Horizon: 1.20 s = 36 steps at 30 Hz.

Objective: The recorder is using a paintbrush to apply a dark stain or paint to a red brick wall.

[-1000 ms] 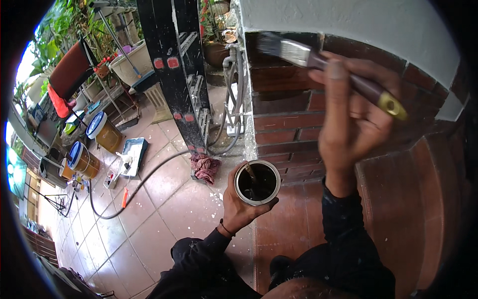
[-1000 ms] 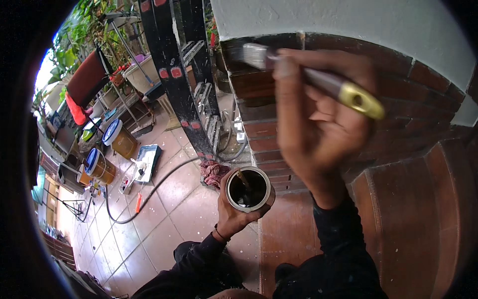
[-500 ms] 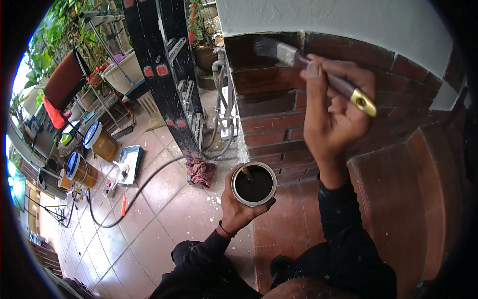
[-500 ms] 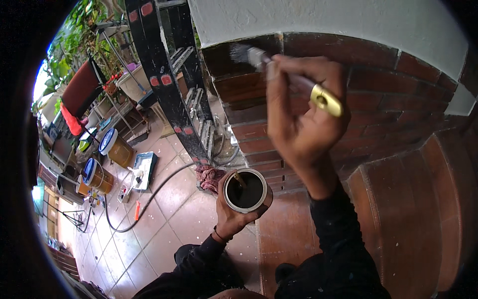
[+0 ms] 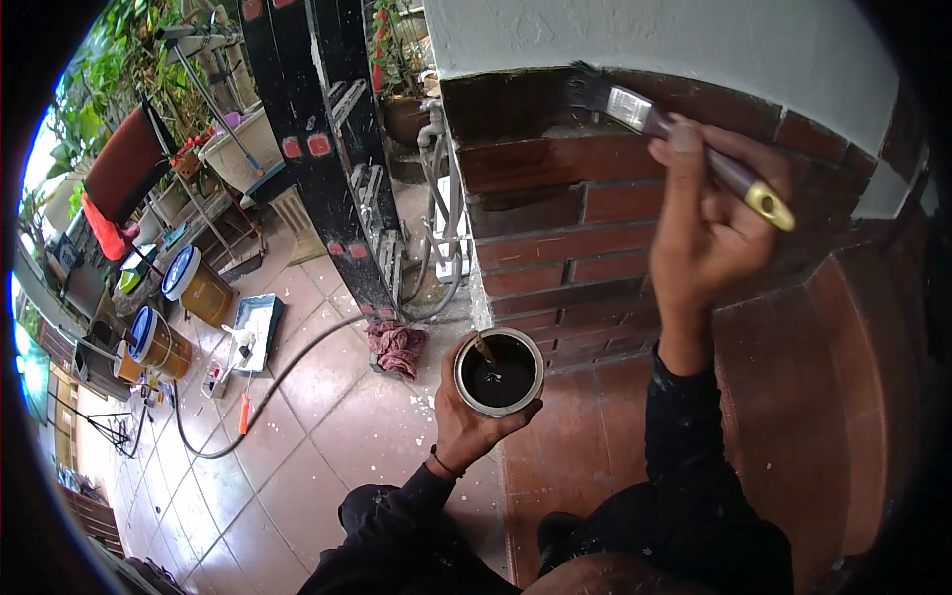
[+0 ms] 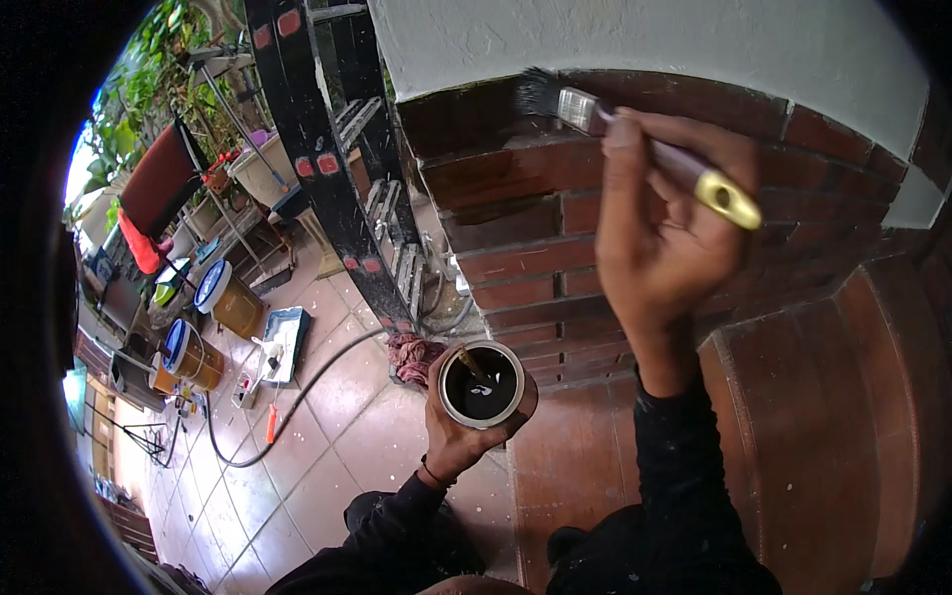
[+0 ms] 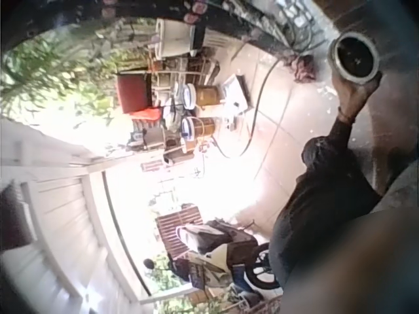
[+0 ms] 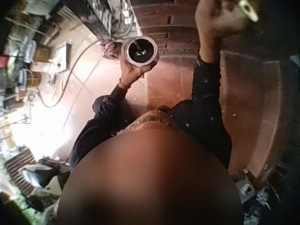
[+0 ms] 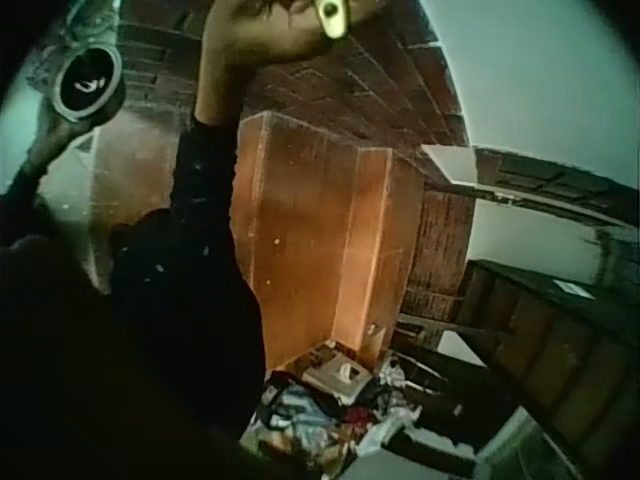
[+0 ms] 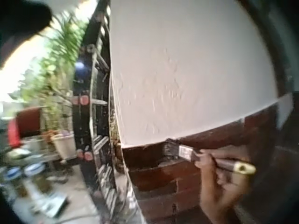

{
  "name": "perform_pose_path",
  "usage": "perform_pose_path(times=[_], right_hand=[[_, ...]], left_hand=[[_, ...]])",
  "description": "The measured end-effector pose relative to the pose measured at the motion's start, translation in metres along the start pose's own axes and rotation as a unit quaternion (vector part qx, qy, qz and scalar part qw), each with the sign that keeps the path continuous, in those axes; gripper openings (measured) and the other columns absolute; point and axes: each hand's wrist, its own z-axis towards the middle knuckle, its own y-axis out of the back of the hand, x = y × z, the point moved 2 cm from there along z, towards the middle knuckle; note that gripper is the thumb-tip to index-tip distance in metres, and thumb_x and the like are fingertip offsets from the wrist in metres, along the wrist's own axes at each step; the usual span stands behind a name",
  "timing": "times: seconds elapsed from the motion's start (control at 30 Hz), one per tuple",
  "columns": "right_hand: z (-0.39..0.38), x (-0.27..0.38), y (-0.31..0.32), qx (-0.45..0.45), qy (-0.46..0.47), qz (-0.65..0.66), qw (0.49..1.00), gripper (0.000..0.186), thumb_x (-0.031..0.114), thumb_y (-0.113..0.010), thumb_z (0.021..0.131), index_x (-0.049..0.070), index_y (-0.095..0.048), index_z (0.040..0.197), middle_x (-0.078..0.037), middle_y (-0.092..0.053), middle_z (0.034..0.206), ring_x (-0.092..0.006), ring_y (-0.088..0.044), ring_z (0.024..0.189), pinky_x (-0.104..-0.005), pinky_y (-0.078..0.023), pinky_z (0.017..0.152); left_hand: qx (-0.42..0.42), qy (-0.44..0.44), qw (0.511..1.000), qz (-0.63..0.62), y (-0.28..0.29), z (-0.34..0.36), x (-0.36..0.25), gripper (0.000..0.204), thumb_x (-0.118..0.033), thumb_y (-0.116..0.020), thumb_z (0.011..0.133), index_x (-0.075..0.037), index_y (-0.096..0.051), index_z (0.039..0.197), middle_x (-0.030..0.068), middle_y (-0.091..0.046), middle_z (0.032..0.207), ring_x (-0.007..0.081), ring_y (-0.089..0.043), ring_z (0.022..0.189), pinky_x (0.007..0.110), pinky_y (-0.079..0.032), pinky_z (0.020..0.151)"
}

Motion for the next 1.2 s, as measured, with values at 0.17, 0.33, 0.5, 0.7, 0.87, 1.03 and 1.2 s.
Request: perform_pose_path(times=[0.17, 0.33, 0.5, 0.7, 0.87, 1.03, 1.2], right_hand=[[-0.005, 0.032, -0.020, -0.014, -0.017, 0.142, 0.990, 0.015, -0.007, -0.068, 0.103, -0.011, -0.064, 0.117, -0.022, -0.071, 0.120, -0.0247, -0.081, 0.093, -0.0301, -0.069, 0.085], [-0.008, 0.000, -0.017, 0.015, 0.037, -0.001, 0.999, 0.019, -0.006, -0.070, 0.103, -0.008, -0.061, 0.120, -0.019, -0.071, 0.118, -0.0214, -0.079, 0.095, -0.0294, -0.069, 0.087], [-0.016, 0.011, -0.004, -0.008, -0.003, 0.134, 0.991, 0.011, -0.003, -0.069, 0.105, -0.010, -0.067, 0.113, -0.018, -0.071, 0.117, -0.0219, -0.080, 0.094, -0.0277, -0.067, 0.085], [-0.019, -0.007, 0.004, 0.071, 0.048, -0.030, 0.996, 0.015, -0.007, -0.069, 0.103, -0.010, -0.067, 0.117, -0.019, -0.069, 0.119, -0.0242, -0.080, 0.098, -0.0303, -0.070, 0.086], [-0.008, 0.006, 0.027, 0.055, 0.062, -0.059, 0.995, 0.015, 0.000, -0.070, 0.105, -0.011, -0.079, 0.102, -0.014, -0.069, 0.118, -0.0246, -0.079, 0.098, -0.0295, -0.070, 0.086], [-0.007, 0.010, 0.008, 0.089, 0.077, -0.138, 0.983, 0.014, -0.005, -0.065, 0.105, -0.010, -0.059, 0.116, -0.024, -0.070, 0.112, -0.0278, -0.079, 0.092, -0.0323, -0.070, 0.080], [-0.014, 0.003, 0.033, -0.020, -0.049, -0.052, 0.997, 0.015, -0.001, -0.060, 0.108, -0.014, -0.067, 0.113, -0.022, -0.071, 0.107, -0.0267, -0.077, 0.083, -0.0347, -0.069, 0.077]], left_hand=[[0.007, -0.001, 1.000, 0.019, 0.003, -0.001, 0.003, 0.110, -0.033, -0.103, 0.068, -0.001, -0.040, 0.153, 0.0163, -0.067, 0.137, 0.0278, -0.068, 0.128, 0.041, -0.056, 0.110], [0.001, -0.004, 1.000, 0.013, 0.002, -0.005, 0.002, 0.112, -0.033, -0.103, 0.067, -0.001, -0.040, 0.154, 0.0167, -0.067, 0.137, 0.0286, -0.069, 0.128, 0.041, -0.056, 0.111], [-0.001, 0.000, 1.000, 0.012, 0.004, -0.003, 0.008, 0.113, -0.033, -0.103, 0.067, 0.000, -0.040, 0.154, 0.0168, -0.067, 0.137, 0.0288, -0.068, 0.128, 0.041, -0.056, 0.111], [0.022, 0.004, 0.999, -0.047, -0.014, 0.014, 0.017, 0.111, -0.032, -0.103, 0.066, 0.000, -0.041, 0.152, 0.0153, -0.068, 0.136, 0.0267, -0.068, 0.127, 0.040, -0.055, 0.110], [0.067, 0.040, 0.996, -0.050, -0.027, 0.011, 0.036, 0.116, -0.035, -0.104, 0.065, 0.001, -0.039, 0.153, 0.0169, -0.068, 0.137, 0.0287, -0.068, 0.128, 0.040, -0.055, 0.110], [0.065, 0.062, 0.994, -0.070, -0.035, 0.002, 0.042, 0.119, -0.036, -0.105, 0.063, -0.001, -0.040, 0.155, 0.0169, -0.069, 0.137, 0.0306, -0.069, 0.127, 0.040, -0.055, 0.109], [0.044, 0.074, 0.995, -0.043, -0.032, 0.010, -0.007, 0.113, -0.029, -0.104, 0.066, 0.000, -0.040, 0.155, 0.0161, -0.066, 0.137, 0.0279, -0.067, 0.129, 0.040, -0.055, 0.112]])
